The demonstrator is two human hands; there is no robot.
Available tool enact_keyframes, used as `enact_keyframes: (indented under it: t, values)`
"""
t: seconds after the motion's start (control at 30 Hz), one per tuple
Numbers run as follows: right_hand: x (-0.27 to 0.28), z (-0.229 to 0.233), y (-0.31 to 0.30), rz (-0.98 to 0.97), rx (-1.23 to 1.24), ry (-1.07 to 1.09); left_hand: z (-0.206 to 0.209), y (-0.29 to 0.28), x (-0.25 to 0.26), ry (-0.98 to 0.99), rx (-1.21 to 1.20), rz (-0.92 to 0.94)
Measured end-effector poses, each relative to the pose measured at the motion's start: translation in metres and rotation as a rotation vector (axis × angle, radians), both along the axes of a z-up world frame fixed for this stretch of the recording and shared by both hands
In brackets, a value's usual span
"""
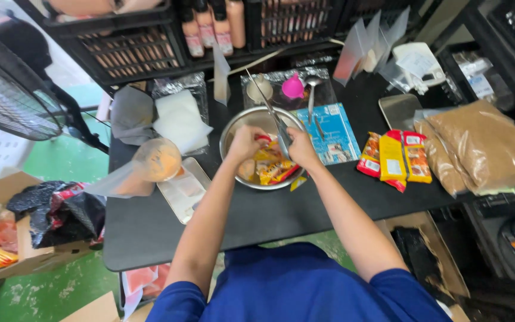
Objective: The person places food items into plastic bags, weighs them on a digital scale, and transfers seasoning from packets into the bags using a spoon and scissors.
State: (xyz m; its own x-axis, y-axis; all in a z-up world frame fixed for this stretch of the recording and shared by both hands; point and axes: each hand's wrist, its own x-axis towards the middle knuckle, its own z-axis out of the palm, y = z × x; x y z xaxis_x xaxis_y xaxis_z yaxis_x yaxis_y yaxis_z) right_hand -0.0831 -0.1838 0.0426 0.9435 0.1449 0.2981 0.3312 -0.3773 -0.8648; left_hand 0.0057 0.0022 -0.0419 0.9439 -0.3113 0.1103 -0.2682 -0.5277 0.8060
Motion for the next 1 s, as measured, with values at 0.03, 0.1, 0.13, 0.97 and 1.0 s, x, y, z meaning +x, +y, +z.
enact_keyframes:
  t: [0.03, 0.1, 0.13, 0.97, 1.0]
  values:
    - [0.000, -0.005, 0.000, 0.010, 0.003, -0.015, -0.006, -0.003, -0.001, -0.015, 0.003, 0.010]
    - [0.005, -0.014, 0.000, -0.029, -0.129, 0.000, -0.015, -0.007, 0.003, 0.033, 0.006, 0.041]
    - [0.008, -0.019, -0.001, -0.015, -0.128, -0.011, -0.023, -0.006, 0.008, 0.024, 0.007, 0.055]
    - [0.025, -0.008, 0.000, -0.130, 0.426, 0.158, 0.041, 0.022, -0.043, 0.066, -0.065, 0.107]
    - [0.028, -0.008, 0.001, -0.127, 0.463, 0.188, 0.028, 0.022, -0.036, 0.051, 0.016, 0.180]
